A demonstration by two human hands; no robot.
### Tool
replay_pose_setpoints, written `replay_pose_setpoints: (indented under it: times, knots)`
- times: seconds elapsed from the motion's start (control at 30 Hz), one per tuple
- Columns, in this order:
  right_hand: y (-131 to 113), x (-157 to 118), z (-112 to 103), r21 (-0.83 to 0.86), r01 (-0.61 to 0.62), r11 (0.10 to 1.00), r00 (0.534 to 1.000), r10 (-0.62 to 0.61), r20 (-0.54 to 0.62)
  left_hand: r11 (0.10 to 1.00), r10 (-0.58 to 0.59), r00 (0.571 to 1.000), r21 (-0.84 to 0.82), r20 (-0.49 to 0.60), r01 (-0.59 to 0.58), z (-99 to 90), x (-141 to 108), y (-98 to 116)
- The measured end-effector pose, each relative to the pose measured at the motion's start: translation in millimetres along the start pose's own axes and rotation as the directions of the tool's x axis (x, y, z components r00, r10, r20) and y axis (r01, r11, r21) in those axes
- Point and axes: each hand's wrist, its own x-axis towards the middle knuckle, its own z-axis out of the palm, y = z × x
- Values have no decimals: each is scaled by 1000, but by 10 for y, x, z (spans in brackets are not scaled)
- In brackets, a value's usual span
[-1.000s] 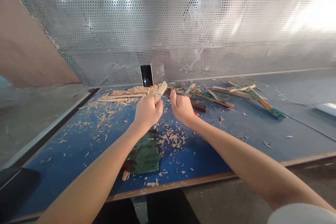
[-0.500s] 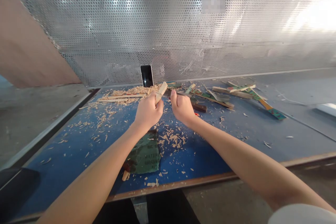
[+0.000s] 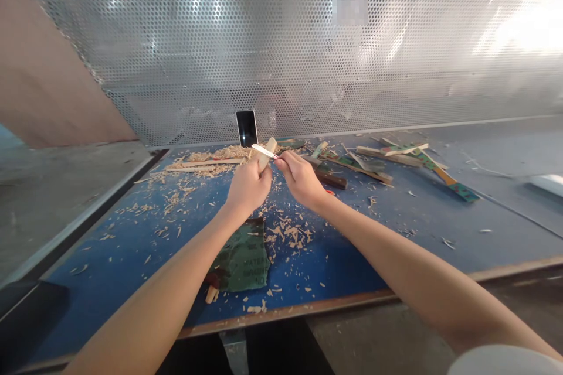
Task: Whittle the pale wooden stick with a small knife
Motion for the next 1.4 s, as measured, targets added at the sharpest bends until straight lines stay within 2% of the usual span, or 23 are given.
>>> replay_pose_setpoints:
  times: [0.13,0.4,0.73,0.87,1.0,1.13,1.2,1.3,1.4]
  knots:
    - [77,-10,31,-46,-32,998,999,32,-17,999,-35,999,30,5,34,0,12,-21]
    - [-9,-24,-37,-175,-122,977,986,140,92,999,-35,998,-12,-46,35,46,51,-113]
    - [1,-35,-21,-268,-54,962,992,83,98,999,-44,999,-15,-23,44,38,44,-110]
    - [5,-28,-15,-341,-53,939,985,106,139,999,-34,999,-21,-21,33,47,46,-118]
    - [-22,-5,8,-483,-82,872,952,213,222,998,-43,999,-48,-4,43,76,64,-168]
    - [-90,21,37,-604,-135,786,886,368,282,995,-46,998,-87,38,49,88,112,-257]
    - [-138,23,49,-610,-175,773,861,421,286,996,-30,997,-87,76,37,73,143,-300]
    - [-214,17,61,-573,-207,793,857,430,285,998,9,993,-63,119,-2,36,187,-354]
    - [-272,18,68,-581,-183,793,847,427,316,996,84,991,-6,107,-84,16,212,-413]
